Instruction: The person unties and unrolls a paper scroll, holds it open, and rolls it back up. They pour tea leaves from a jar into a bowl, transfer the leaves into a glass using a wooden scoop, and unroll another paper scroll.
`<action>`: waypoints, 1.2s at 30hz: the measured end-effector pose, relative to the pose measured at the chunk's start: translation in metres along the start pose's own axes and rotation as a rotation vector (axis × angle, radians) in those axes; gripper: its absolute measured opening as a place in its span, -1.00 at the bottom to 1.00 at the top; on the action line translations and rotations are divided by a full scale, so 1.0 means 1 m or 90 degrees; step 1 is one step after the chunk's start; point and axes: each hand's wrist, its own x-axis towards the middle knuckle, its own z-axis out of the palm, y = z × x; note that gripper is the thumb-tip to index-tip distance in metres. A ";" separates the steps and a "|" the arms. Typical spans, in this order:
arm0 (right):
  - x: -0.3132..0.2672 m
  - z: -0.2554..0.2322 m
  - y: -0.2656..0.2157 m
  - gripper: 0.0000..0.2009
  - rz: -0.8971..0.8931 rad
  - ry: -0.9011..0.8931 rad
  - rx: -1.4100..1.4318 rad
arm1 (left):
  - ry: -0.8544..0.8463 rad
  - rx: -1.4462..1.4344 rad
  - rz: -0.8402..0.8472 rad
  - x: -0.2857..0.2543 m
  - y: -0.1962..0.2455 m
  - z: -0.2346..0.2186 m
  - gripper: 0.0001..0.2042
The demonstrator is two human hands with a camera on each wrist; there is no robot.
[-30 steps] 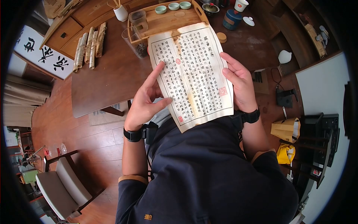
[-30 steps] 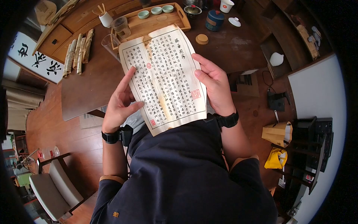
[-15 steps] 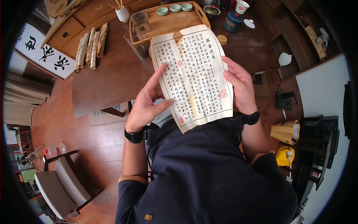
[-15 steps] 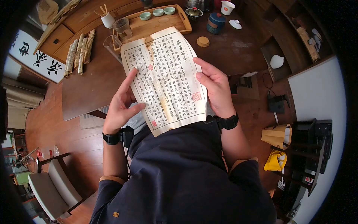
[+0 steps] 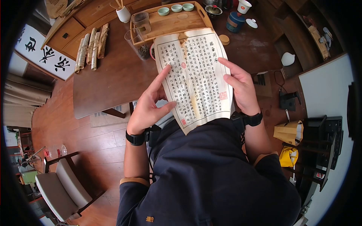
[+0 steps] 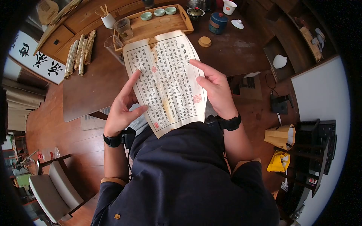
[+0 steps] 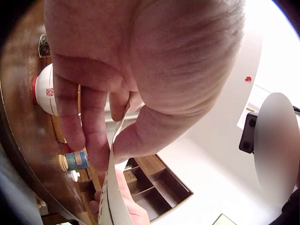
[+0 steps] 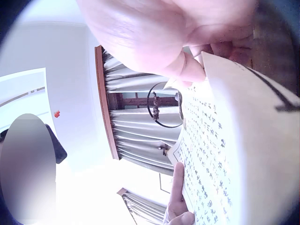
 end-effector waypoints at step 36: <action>0.000 -0.004 0.003 -0.59 -0.004 0.036 0.062 | -0.002 -0.015 -0.013 0.002 -0.003 0.001 -0.06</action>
